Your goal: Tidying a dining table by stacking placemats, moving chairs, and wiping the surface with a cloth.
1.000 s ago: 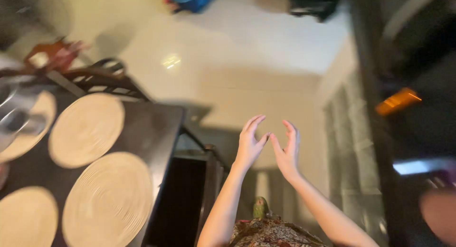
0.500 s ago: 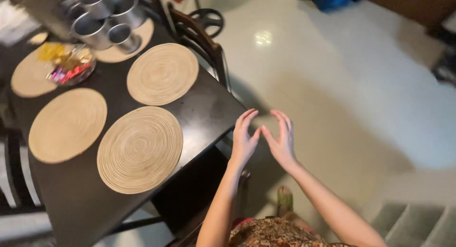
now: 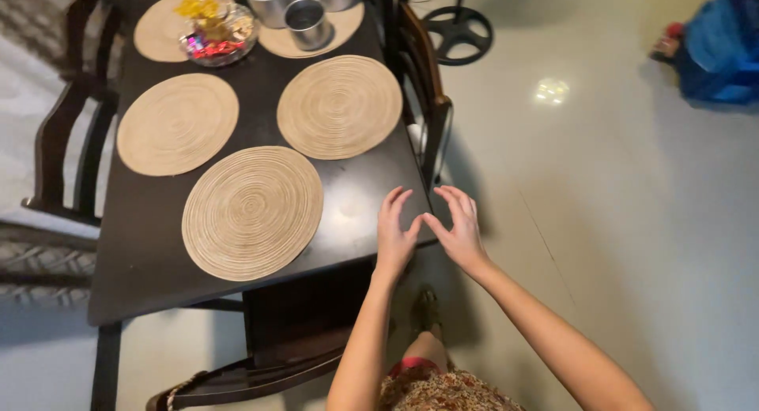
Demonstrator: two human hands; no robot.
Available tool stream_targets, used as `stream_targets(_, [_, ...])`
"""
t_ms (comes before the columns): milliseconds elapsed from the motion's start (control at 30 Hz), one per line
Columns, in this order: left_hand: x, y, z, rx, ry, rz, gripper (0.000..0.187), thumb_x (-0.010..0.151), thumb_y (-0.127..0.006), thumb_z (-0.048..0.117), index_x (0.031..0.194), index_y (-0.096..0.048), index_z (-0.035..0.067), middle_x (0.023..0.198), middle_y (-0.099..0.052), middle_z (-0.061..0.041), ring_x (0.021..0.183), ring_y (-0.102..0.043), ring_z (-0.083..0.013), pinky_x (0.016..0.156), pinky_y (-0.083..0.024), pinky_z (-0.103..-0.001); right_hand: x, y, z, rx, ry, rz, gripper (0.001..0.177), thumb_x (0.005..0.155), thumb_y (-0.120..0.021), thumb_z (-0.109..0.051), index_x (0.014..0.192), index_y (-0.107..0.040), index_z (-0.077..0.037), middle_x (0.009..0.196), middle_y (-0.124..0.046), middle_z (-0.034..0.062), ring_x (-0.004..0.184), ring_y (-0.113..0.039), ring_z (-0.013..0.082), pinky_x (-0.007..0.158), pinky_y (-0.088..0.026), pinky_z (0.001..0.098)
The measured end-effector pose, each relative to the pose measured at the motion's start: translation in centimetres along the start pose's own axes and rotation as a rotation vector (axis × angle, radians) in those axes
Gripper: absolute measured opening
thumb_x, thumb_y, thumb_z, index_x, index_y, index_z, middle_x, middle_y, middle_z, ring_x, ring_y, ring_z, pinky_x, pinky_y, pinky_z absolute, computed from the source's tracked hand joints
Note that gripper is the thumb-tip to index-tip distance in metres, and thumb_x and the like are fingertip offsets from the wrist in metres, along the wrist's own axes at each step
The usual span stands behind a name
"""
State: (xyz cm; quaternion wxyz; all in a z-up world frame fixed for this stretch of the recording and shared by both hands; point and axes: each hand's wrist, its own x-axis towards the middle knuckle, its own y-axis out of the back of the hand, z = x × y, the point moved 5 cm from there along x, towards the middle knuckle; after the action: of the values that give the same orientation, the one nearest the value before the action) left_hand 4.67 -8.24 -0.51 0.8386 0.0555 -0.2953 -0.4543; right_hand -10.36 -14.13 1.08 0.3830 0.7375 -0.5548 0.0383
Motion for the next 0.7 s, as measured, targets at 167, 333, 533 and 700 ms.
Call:
stream_targets(167, [5.8, -1.4, -4.1, 0.095, 0.020, 0.083, 0.060, 0.078, -0.080, 0.006, 0.135, -0.061, 0.006, 0.145, -0.054, -0.018, 0.134, -0.052, -0.0380, 0.112, -0.044, -0.043, 7.3, -3.5, 3.5, 0.058, 0.081, -0.078, 0.055, 0.092, -0.076, -0.029, 0.137, -0.059, -0.004, 0.142, -0.055, 0.0168, 0.132, -0.050, 0.0354, 0.111, -0.041, 0.0439])
stream_targets(333, [10.2, -2.7, -6.0, 0.124, 0.112, 0.096, 0.061, 0.080, -0.078, 0.006, 0.138, -0.058, 0.006, 0.150, -0.049, -0.018, 0.137, -0.049, -0.0380, 0.111, -0.044, -0.043, 12.3, -5.2, 5.9, 0.097, 0.146, -0.165, 0.054, 0.092, -0.075, -0.030, 0.137, -0.060, -0.004, 0.142, -0.055, 0.0171, 0.132, -0.049, 0.0364, 0.112, -0.040, 0.0444])
stream_targets(533, [15.2, -3.9, -8.9, 0.238, 0.169, 0.161, 0.064, 0.078, -0.079, 0.006, 0.137, -0.057, 0.004, 0.150, -0.047, -0.020, 0.137, -0.046, -0.0408, 0.114, -0.040, -0.046, 18.2, -8.1, 8.8, 0.137, 0.195, -0.263, 0.054, 0.090, -0.076, -0.028, 0.135, -0.061, -0.003, 0.142, -0.054, 0.0176, 0.132, -0.049, 0.0372, 0.112, -0.040, 0.0455])
stream_targets(700, [18.5, -5.7, -12.5, 0.310, 0.197, 0.279, 0.063, 0.080, -0.078, 0.007, 0.139, -0.055, 0.001, 0.155, -0.041, -0.026, 0.142, -0.042, -0.0446, 0.117, -0.037, -0.048, 23.5, -10.6, 11.5, 0.198, 0.317, -0.419, 0.055, 0.089, -0.077, -0.027, 0.136, -0.060, -0.005, 0.142, -0.054, 0.0181, 0.131, -0.049, 0.0383, 0.111, -0.041, 0.0458])
